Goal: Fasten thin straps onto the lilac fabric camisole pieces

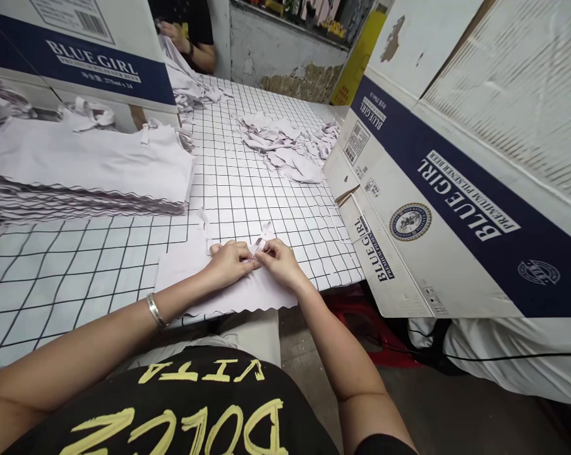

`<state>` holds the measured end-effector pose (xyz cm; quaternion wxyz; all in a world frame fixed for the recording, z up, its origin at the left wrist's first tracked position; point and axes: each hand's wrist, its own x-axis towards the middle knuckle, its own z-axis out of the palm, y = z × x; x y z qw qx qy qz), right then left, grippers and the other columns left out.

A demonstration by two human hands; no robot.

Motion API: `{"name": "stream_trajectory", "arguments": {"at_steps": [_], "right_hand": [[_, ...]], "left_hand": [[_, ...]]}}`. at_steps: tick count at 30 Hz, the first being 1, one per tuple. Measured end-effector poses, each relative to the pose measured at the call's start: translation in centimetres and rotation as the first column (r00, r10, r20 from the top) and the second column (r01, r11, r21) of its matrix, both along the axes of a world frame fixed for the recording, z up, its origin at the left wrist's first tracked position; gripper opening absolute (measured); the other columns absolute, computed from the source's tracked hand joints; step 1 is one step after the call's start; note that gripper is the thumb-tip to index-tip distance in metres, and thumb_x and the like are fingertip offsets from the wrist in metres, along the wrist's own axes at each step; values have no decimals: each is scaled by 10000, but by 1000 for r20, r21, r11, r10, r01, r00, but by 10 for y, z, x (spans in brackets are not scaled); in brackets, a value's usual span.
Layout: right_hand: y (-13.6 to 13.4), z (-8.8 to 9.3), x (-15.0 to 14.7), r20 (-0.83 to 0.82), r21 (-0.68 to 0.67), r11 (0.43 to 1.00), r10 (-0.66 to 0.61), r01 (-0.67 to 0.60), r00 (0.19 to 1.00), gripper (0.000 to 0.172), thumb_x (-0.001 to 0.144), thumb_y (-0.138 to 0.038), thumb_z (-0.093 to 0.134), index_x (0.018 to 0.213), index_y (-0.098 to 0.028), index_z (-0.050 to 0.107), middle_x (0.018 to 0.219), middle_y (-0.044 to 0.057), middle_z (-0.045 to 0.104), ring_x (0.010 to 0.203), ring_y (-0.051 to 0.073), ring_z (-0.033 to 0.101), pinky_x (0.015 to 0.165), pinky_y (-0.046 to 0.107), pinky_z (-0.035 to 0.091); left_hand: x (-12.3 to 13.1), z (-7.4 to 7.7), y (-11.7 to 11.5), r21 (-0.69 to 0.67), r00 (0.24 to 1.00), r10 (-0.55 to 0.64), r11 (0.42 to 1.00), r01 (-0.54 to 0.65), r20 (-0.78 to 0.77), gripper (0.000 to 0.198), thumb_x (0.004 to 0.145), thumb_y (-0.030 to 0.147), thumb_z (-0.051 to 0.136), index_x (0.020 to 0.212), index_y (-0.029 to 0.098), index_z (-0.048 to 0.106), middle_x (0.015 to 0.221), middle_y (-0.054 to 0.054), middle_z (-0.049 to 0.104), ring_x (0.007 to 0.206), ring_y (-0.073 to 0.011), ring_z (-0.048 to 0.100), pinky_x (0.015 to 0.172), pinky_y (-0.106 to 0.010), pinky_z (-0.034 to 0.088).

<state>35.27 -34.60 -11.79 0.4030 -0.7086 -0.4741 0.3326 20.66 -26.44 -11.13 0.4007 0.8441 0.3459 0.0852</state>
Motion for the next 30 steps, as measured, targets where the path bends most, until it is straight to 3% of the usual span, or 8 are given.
{"name": "stream_trajectory", "arguments": {"at_steps": [9,14,16,18,20,24,27,30], "right_hand": [[-3,5,0,214,3,999,50,-52,976,178,788,-284,600,682,-198,486,807,14,500,803,180,472,741,325,392],[-9,12,2,543,14,985,135,-170,828,101,822,-197,564,734,-201,514,896,55,539,892,223,440,831,384,376],[-9,14,5,561,-4,983,156,-186,813,113,803,-188,580,715,-199,510,902,61,548,893,229,442,842,401,375],[-7,15,7,391,-28,984,175,-178,904,130,790,-219,608,709,-198,507,871,53,560,876,221,476,822,394,395],[-2,16,9,20,-47,985,165,-164,986,154,774,-278,649,775,-203,514,835,34,585,821,195,530,768,363,428],[23,19,15,-604,-96,991,16,-92,797,379,677,-302,761,914,-219,477,774,1,648,689,152,596,650,301,465],[52,22,26,-704,-129,991,-107,22,702,407,645,-218,772,879,-221,439,763,9,672,662,146,616,533,245,434],[85,24,37,-584,-169,977,-204,128,786,389,681,-148,720,904,-223,410,793,28,694,625,138,616,459,213,369]], "left_hand": [[0,-8,0,-16,998,23,1000,-23,56,282,817,414,623,662,195,710,825,-11,670,988,-235,529,856,-435,222],[0,-10,-2,7,997,54,999,-54,62,260,804,410,655,659,204,719,832,-10,682,990,-230,531,864,-439,217],[1,-11,-3,16,997,54,998,-55,57,261,809,402,650,653,204,715,838,-12,684,995,-233,527,866,-442,217],[2,-12,-2,27,999,37,999,-38,36,252,816,394,640,661,209,714,846,-14,684,998,-238,522,866,-446,220],[2,-12,-1,47,1000,8,999,-9,11,219,817,391,638,699,223,716,858,-12,678,999,-243,516,863,-446,229],[-2,-10,-7,232,999,-1,973,11,-43,185,814,375,660,901,212,677,999,-49,647,1016,-258,500,845,-431,269],[-9,-11,-22,503,995,-86,859,99,-50,208,860,290,623,1043,193,606,1145,-99,600,1066,-268,469,879,-439,265],[-14,-18,-37,578,935,-341,745,333,-98,145,925,302,523,982,197,604,1071,-84,624,997,-255,484,846,-420,278]]}}
